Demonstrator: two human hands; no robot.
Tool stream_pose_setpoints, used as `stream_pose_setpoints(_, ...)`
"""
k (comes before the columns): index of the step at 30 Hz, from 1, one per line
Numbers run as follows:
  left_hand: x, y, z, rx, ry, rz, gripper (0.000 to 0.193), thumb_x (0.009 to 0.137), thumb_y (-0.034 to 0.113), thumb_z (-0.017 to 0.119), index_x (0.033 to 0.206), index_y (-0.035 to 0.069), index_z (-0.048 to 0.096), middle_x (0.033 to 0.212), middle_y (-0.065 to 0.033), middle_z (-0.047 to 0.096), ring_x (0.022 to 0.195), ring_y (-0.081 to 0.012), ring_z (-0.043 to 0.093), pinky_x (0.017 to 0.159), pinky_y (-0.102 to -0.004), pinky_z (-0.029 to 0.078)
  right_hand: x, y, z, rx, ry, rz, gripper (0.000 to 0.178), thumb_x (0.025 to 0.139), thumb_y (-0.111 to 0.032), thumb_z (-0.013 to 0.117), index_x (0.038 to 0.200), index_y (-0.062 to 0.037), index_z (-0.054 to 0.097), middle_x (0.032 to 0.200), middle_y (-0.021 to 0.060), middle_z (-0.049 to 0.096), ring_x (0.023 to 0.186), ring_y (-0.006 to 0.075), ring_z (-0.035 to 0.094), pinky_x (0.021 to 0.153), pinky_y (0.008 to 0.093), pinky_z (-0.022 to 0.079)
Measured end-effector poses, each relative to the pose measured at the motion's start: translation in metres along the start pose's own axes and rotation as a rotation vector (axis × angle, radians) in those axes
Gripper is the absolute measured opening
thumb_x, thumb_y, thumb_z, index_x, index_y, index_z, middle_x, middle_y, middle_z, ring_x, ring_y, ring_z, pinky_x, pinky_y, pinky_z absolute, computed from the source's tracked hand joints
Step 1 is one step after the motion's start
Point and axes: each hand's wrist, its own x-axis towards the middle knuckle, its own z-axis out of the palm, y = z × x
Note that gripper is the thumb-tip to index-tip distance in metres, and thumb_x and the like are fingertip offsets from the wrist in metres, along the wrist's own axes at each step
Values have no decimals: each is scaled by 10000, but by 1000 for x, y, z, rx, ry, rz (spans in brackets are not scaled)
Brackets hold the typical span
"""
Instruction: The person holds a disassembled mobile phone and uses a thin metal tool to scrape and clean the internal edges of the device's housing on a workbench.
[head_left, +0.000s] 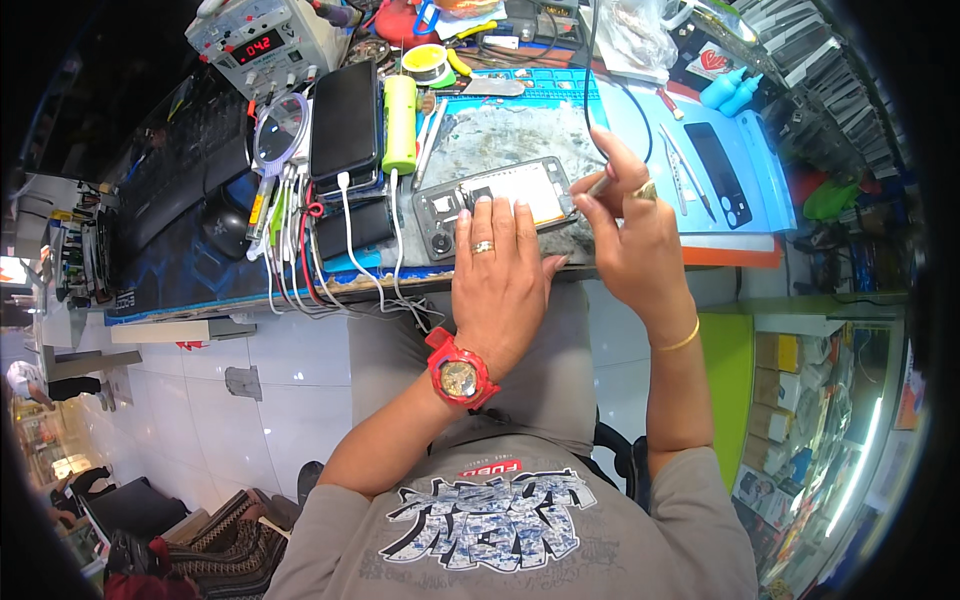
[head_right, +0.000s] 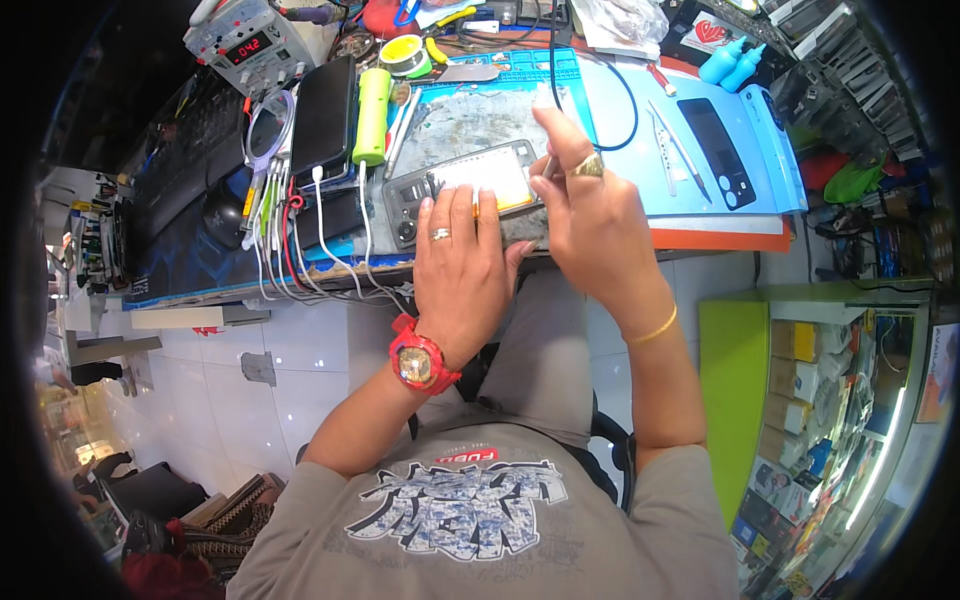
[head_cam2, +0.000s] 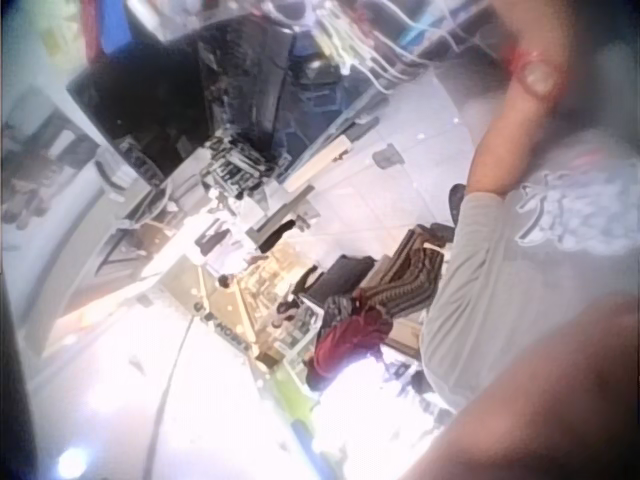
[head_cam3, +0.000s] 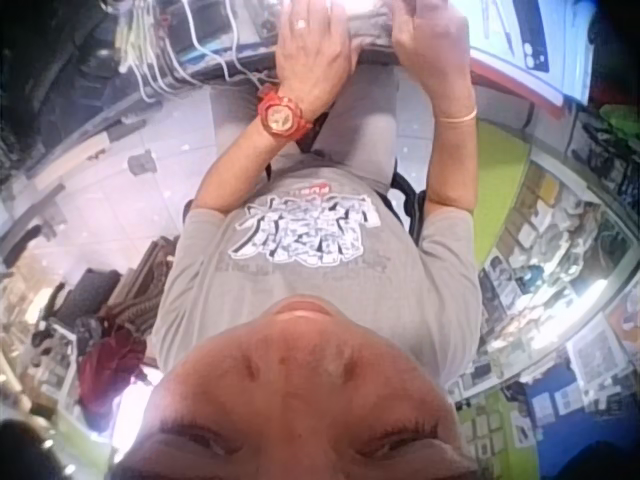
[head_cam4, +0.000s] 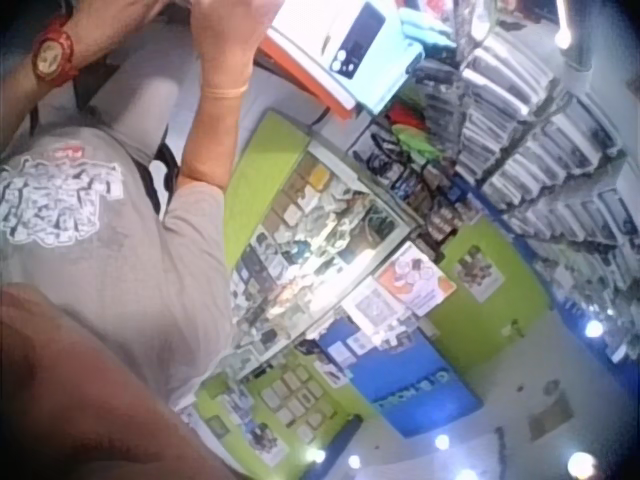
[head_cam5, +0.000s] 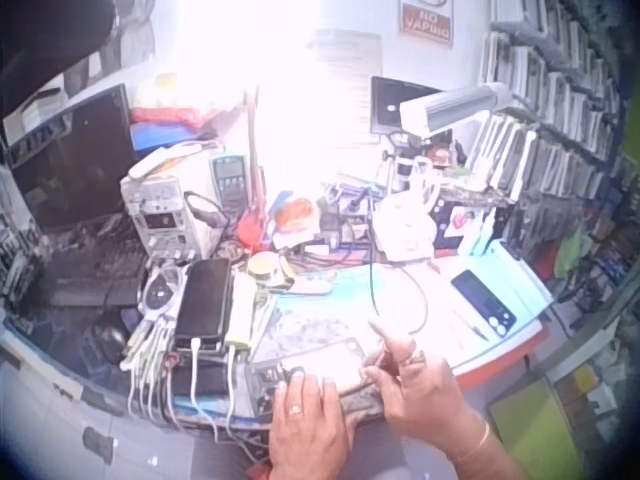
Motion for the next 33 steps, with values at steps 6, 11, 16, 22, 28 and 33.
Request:
stream_pose_setpoints(6,6,-3,-6,20,-33,39,673,929,370,781,1399,-70,585,1366,-245,610,1338,-405,556,1205,-555,396,5,6,0,121,-3,45,646,943,38,714,1541,-48,486,965,193,747,848,339,762,785,411,603)
stream_pose_setpoints(11,5,-6,-2,27,-11,53,652,924,380,785,1375,-54,601,1357,-247,617,1333,-411,567,1198,-543,409,7,-1,1,90,0,67,642,968,85,689,1561,-27,467,915,118,776,851,183,779,817,320,602)
stream_pose_setpoints(16,2,-8,0,34,2,53,647,931,389,777,1377,-46,603,1362,-245,621,1343,-413,565,1197,-552,409,10,-7,-9,42,-114,119,641,966,92,689,1557,-26,469,957,130,770,875,171,773,856,305,604)
stream_pose_setpoints(22,0,-7,1,45,10,60,653,963,418,737,1399,-52,614,1386,-251,623,1356,-414,558,1208,-576,383,38,10,20,116,63,29,583,997,57,696,1527,38,454,1014,112,769,909,147,761,864,277,606)
stream_pose_setpoints(28,-1,-9,2,78,4,57,644,991,462,693,1394,-38,648,1411,-251,625,1368,-402,551,1223,-608,349,84,33,75,201,190,-37,501,953,-12,728,1404,96,539,1015,183,769,832,277,779,792,361,602)
stream_pose_setpoints(33,-1,-9,2,85,-6,51,657,990,481,689,1402,-29,650,1413,-241,627,1377,-390,547,1230,-607,342,92,37,87,52,99,-49,569,991,10,718,1496,64,462,1006,126,774,908,158,768,809,295,611)
